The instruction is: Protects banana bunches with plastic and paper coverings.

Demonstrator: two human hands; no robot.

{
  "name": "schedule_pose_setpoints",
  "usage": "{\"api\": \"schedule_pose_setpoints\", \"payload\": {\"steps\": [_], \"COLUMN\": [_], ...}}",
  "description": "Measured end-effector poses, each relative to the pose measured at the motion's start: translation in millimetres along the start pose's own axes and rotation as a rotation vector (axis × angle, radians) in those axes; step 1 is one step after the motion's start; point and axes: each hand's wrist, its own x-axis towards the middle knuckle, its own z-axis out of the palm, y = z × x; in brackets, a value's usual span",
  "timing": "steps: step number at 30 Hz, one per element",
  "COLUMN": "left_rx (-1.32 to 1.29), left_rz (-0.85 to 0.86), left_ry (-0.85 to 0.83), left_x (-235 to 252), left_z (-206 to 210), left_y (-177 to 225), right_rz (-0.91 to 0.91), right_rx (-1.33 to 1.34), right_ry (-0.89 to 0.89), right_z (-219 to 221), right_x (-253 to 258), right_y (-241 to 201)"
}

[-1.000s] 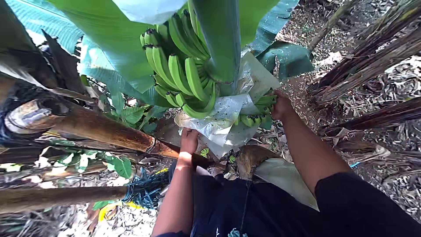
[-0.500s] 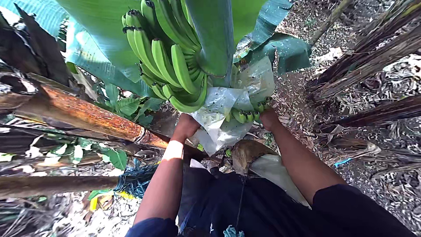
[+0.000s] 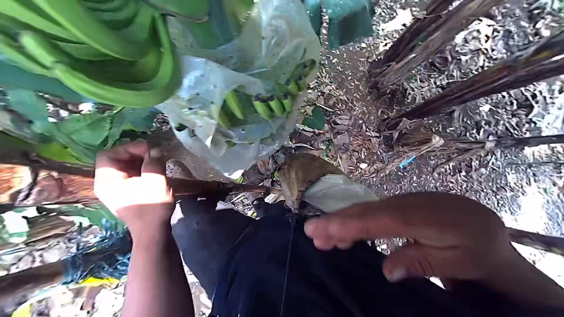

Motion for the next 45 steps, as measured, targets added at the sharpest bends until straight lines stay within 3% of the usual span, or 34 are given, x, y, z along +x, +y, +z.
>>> {"api": "schedule_pose_setpoints", "payload": {"steps": [2,4,6,8,10,13,16,19,21,23,25,28,33,38,40,45], "left_rx": [-0.167,-0.243,-0.091,0.19,0.464,0.684,0.773,0.74,0.64,0.57,0.53,0.541,0.544,0.478,0.458,0.447], "left_rz": [0.131,0.181,0.255,0.326,0.374,0.352,0.353,0.483,0.605,0.679,0.695,0.621,0.434,0.347,0.347,0.366], "left_ry": [-0.145,-0.457,-0.762,-1.06,-1.263,-1.414,-1.442,-1.371,-1.308,-1.279,-1.293,-1.366,-1.316,-1.295,-1.29,-1.286], "left_x": [-30.1,-39.6,-32.9,-22.0,-20.2,-18.0,-10.1,0.9,6.1,3.8,-4.4,-15.5,1.4,5.0,1.6,-2.8], "left_z": [7.1,30.2,71.1,117.8,162.4,200.6,214.6,219.8,220.7,221.9,222.7,227.0,205.3,196.2,199.3,201.7], "left_y": [17.1,45.3,76.7,104.9,122.3,126.9,131.1,139.3,143.7,146.7,144.8,128.7,100.5,84.8,83.1,87.6], "right_rz": [-0.015,0.113,0.331,0.509,0.657,0.805,0.761,0.668,0.648,0.76,0.912,0.954,1.099,0.909,0.855,0.922], "right_rx": [0.084,0.079,-0.205,-0.584,-0.765,-0.617,-0.509,-0.503,-0.51,-0.585,-0.677,-0.675,-0.645,-0.79,-0.672,-0.286], "right_ry": [0.162,0.48,0.743,0.855,0.693,0.346,0.322,0.401,0.476,0.561,0.582,0.565,0.401,0.487,0.529,0.464], "right_z": [3.8,-8.6,-19.3,-19.3,-9.6,26.5,70.9,87.4,83.3,62.5,39.9,26.9,18.2,32.0,35.3,29.8], "right_x": [-16.1,-37.9,-56.5,-68.0,-83.9,-99.6,-96.3,-80.3,-68.3,-55.2,-40.5,-23.7,5.3,-12.7,-17.6,-13.3], "right_y": [4.2,17.9,37.9,66.5,95.8,135.2,154.2,171.3,192.2,214.9,241.4,277.4,224.9,148.7,141.9,167.4]}}
